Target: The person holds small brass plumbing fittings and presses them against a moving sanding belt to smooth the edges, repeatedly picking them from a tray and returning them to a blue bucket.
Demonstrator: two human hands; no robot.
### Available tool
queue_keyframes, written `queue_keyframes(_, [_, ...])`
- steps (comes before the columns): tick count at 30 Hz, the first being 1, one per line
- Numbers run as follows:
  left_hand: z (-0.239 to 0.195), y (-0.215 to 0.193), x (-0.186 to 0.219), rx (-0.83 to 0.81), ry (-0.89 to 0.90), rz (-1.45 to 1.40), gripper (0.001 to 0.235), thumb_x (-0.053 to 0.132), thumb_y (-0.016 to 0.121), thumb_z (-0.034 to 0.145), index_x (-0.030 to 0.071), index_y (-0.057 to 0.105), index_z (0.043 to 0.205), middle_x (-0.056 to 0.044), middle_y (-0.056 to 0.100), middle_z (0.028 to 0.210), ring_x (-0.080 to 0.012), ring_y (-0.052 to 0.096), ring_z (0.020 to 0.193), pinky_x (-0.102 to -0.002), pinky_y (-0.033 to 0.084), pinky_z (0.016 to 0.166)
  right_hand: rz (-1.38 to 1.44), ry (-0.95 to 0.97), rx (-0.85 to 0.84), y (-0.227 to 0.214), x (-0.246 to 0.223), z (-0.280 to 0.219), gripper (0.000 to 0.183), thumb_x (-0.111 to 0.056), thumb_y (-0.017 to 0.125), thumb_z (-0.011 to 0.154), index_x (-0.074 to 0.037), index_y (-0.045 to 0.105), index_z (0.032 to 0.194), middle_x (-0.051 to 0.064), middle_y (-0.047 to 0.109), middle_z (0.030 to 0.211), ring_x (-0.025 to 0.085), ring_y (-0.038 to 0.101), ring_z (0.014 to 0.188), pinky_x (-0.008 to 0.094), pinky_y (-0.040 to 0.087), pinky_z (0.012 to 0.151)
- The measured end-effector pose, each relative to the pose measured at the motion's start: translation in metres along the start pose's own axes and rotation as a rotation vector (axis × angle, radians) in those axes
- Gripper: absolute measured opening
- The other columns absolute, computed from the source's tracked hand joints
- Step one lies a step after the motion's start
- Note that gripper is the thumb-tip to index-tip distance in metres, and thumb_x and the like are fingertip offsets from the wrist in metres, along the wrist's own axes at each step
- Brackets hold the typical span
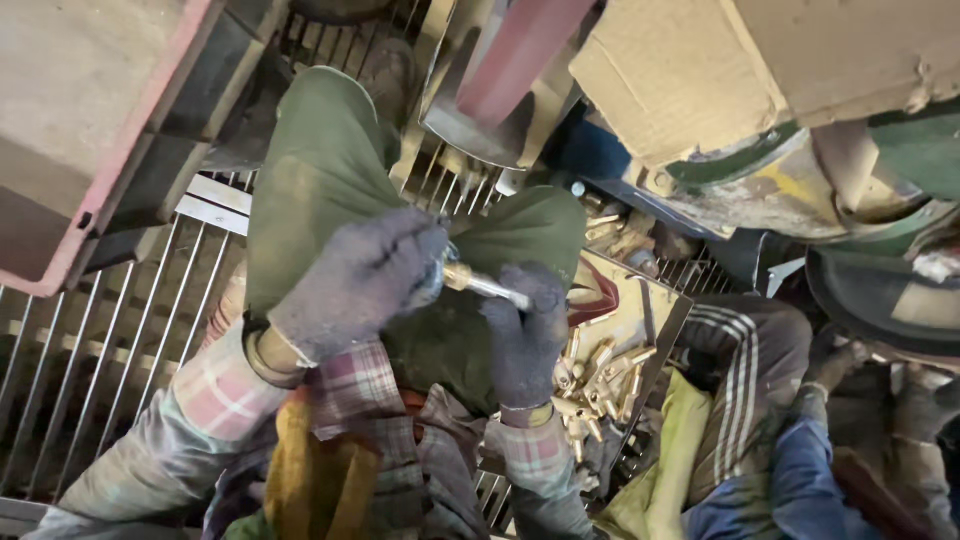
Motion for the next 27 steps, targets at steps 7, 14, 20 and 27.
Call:
queue_keyframes(7, [0.005, 0.01, -0.001, -0.248, 0.041, -0.091, 0.014, 0.003, 0.046, 0.105, -0.003, 0.059, 0.102, 0.0, 0.049, 0.079, -0.0072, 0.044, 0.071, -0.023, 0.043, 0.067, 0.068, 0.096, 0.031, 0.01, 0.024, 0.002, 0.023, 0.002, 0.066, 0.092, -0.004, 0.06, 0.113, 0.013, 0.063, 0.121, 0.026, 0.063, 0.115, 0.038, 0.052, 0.103])
queue_keyframes(14, [0.044, -0.019, -0.057, -0.136, -0.168, -0.058, 0.022, 0.012, 0.047, 0.104, -0.001, 0.065, 0.101, 0.001, 0.052, 0.071, -0.0077, 0.044, 0.061, -0.024, 0.036, 0.055, -0.05, 0.12, -0.028, 0.028, 0.045, 0.032, 0.024, 0.001, 0.068, 0.088, -0.003, 0.059, 0.11, 0.012, 0.065, 0.116, 0.024, 0.065, 0.104, 0.037, 0.056, 0.089])
queue_keyframes(20, [0.127, -0.033, -0.124, -0.141, -0.314, -0.254, 0.021, 0.013, 0.052, 0.097, 0.002, 0.069, 0.097, -0.002, 0.067, 0.077, -0.0093, 0.05, 0.059, -0.026, 0.04, 0.052, -0.14, 0.151, -0.096, 0.047, 0.109, 0.091, 0.02, -0.002, 0.072, 0.09, -0.004, 0.063, 0.107, 0.009, 0.068, 0.104, 0.021, 0.065, 0.097, 0.033, 0.053, 0.089])
queue_keyframes(27, [0.162, -0.037, -0.133, 0.021, -0.326, -0.057, 0.024, 0.022, 0.053, 0.097, 0.011, 0.075, 0.096, 0.0, 0.061, 0.071, -0.0092, 0.049, 0.058, -0.028, 0.038, 0.052, -0.125, 0.169, -0.101, 0.059, 0.146, 0.127, 0.018, -0.005, 0.067, 0.092, -0.001, 0.065, 0.11, 0.011, 0.068, 0.106, 0.022, 0.063, 0.099, 0.035, 0.051, 0.093])
Point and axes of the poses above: each hand's wrist, its own z-axis towards the middle knuckle, its own y-axis out of the palm, x = y × z, the point moved 9 cm from there along z, towards the middle knuckle
